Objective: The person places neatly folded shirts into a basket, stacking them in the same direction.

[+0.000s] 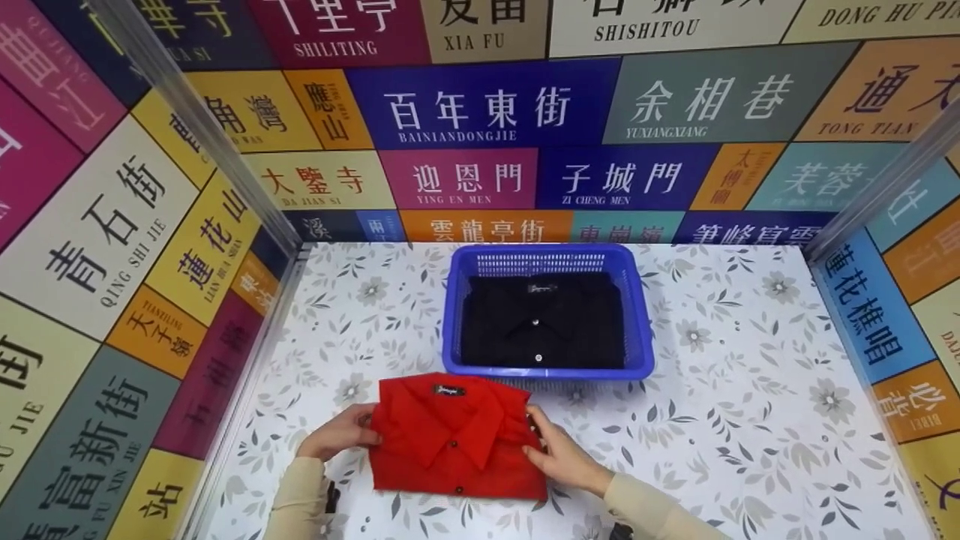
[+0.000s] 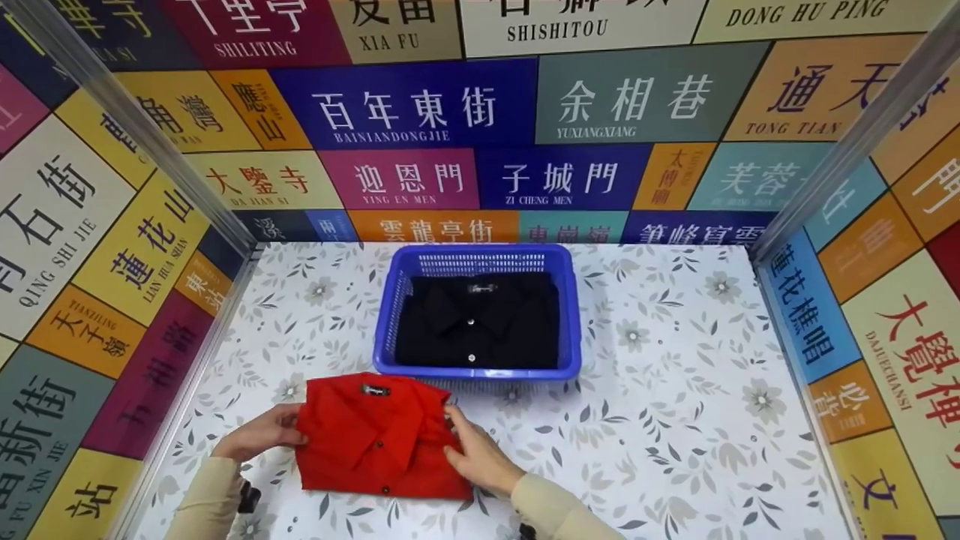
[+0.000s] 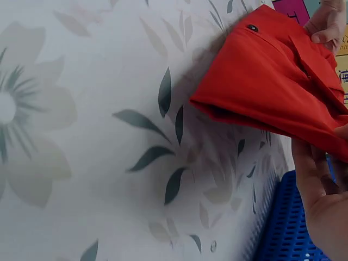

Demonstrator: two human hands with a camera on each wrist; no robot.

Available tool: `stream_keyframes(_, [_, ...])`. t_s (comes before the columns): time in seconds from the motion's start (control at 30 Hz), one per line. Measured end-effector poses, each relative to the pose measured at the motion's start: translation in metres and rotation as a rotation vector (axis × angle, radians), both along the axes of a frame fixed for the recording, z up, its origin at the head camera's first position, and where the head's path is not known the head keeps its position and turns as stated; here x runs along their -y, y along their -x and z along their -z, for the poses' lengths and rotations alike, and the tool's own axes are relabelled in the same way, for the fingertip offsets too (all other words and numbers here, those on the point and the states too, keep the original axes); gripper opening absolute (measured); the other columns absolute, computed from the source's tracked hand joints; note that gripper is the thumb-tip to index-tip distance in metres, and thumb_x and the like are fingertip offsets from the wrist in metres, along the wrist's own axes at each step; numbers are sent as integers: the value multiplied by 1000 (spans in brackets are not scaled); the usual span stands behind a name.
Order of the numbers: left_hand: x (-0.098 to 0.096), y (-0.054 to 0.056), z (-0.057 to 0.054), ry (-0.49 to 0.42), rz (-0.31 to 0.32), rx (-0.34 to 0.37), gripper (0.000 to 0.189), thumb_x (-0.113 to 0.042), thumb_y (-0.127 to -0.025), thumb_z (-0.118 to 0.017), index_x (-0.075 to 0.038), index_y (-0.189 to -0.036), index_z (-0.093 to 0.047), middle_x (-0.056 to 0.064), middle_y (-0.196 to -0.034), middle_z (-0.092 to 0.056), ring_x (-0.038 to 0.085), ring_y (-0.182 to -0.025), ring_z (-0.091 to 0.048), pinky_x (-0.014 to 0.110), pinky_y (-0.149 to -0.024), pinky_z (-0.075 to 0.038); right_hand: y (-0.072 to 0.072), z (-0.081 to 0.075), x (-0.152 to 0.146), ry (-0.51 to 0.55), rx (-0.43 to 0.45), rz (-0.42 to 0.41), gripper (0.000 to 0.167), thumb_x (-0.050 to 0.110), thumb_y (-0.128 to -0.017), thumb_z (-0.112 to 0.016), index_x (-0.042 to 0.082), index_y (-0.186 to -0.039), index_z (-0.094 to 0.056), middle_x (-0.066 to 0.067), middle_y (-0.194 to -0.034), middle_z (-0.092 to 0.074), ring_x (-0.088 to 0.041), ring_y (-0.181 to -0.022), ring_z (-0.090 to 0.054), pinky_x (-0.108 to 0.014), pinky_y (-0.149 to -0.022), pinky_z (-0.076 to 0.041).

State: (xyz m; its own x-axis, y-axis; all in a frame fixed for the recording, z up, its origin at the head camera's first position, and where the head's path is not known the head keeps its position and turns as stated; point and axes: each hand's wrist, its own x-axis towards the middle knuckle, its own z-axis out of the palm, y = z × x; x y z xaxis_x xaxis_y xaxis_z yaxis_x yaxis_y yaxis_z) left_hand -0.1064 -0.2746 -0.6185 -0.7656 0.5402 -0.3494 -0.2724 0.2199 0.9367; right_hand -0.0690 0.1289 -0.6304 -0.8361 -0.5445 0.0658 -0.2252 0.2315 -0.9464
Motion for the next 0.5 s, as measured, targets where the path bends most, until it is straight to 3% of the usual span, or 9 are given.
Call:
stream_keyframes(0.23, [-16, 5, -12, 14, 33, -72, 28, 9, -81, -61, 10, -109, -59, 5, -84, -59, 17, -77, -56, 29, -73, -50, 6, -8, -22, -46, -181, 21, 48, -6, -88, -59, 4, -131, -39, -12, -114, -59, -26, -99, -61, -37, -79, -54])
stream_keyframes(0.37, [-29, 10, -18, -6, 13, -72, 36, 7, -82, -62, 8, -117, -59, 6, -92, -63, 18, -82, -59, 30, -77, -52, 12, -10, -36, -50, -311, 85, 54, -11, -84, -62, 0, -131, -40, -15, -114, -58, -26, -98, -60, -37, -77, -55])
stream_keyframes(0.5, [-40, 15, -24, -27, -4, -93, 41, 6, -83, -62, 8, -124, -56, 8, -98, -65, 18, -86, -62, 34, -78, -53, 16, -12, -44, -27, -363, 172, 61, -15, -79, -66, -3, -134, -42, -18, -116, -58, -27, -96, -60, -37, -72, -55])
